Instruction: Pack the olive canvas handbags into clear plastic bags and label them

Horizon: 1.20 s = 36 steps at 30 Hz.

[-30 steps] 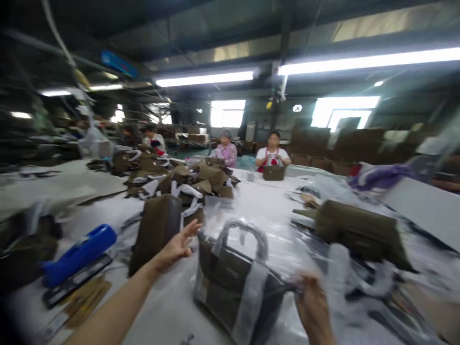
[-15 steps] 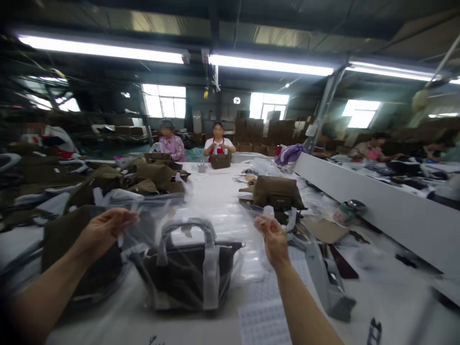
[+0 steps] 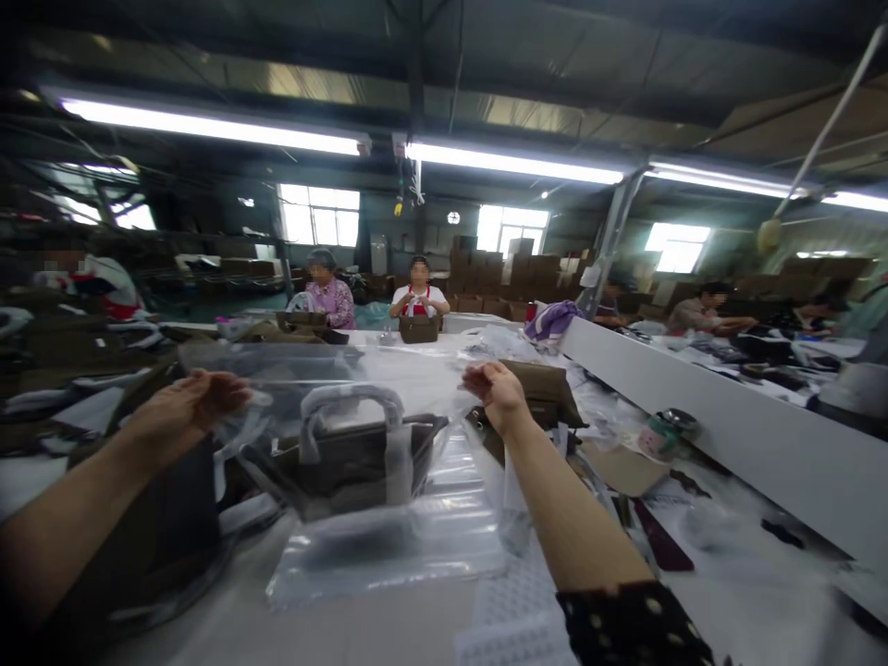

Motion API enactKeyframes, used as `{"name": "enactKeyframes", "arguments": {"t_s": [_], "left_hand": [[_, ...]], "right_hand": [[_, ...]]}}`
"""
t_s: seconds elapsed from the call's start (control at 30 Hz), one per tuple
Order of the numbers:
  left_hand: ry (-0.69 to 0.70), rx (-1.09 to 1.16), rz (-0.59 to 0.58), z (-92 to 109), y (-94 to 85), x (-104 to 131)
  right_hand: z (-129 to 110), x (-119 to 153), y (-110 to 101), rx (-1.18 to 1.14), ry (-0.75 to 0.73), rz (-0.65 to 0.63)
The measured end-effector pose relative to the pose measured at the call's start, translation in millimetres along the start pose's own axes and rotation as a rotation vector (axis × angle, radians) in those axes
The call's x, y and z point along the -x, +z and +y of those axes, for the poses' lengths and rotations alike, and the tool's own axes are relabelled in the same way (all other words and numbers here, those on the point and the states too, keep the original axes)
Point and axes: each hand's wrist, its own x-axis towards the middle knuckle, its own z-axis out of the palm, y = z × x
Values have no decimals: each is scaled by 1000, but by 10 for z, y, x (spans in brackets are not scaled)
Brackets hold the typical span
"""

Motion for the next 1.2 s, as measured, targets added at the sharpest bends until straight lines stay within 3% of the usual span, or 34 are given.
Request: {"name": "enactKeyframes", "arguments": {"t_s": [0.1,0.17,0.27,0.37,0.43,0.5,0.53,0.63,0.67,0.77,0.87,0.93,1.03,1.1,1.2], "left_hand": [[-99,-131,-133,-316,-359,432],[-245,-267,-256,-711,-570,773],[-400,-402,-373,-1335,-747,1237],[-445,-518,-487,-1745,-839,1567],[-428,-642,-588,-1859,-925,1709],[-354,-763,-699,-1882,-1040,1800],[-307,-813,-757,-1877,-1103,1830],[-188,-934,-886,-1856,-1272,1878],[-166,-966,-909,-1855,-1312,1884],[-145,-993,-922,-1854,-1359,1884],[-126,-946,-861,-1792,-1256,1855],[-74,-936,-782,-1708,-1086,1811],[56,-1017,-641,-1604,-710,1703],[172,-1129,-564,-1615,-437,1622],[323,-1238,-498,-1795,-105,1537]], "right_hand": [[232,376,-492,96,14,-166],[610,701,-856,212,100,-239],[1289,1195,-1290,325,264,-244],[1701,1553,-1554,460,403,-336],[1692,1664,-1617,607,526,-504],[1508,1704,-1539,731,595,-656],[1400,1723,-1437,797,556,-700],[1285,1943,-928,1015,179,-754],[1363,2092,-735,1058,78,-802],[1887,2664,-309,1216,31,-1011],[2424,3071,-204,1487,18,-1062],[2570,3143,-230,1527,31,-994],[2527,3097,-253,1289,213,-772],[2489,3076,-237,1004,515,-618],[2577,3117,-213,645,973,-430]]}}
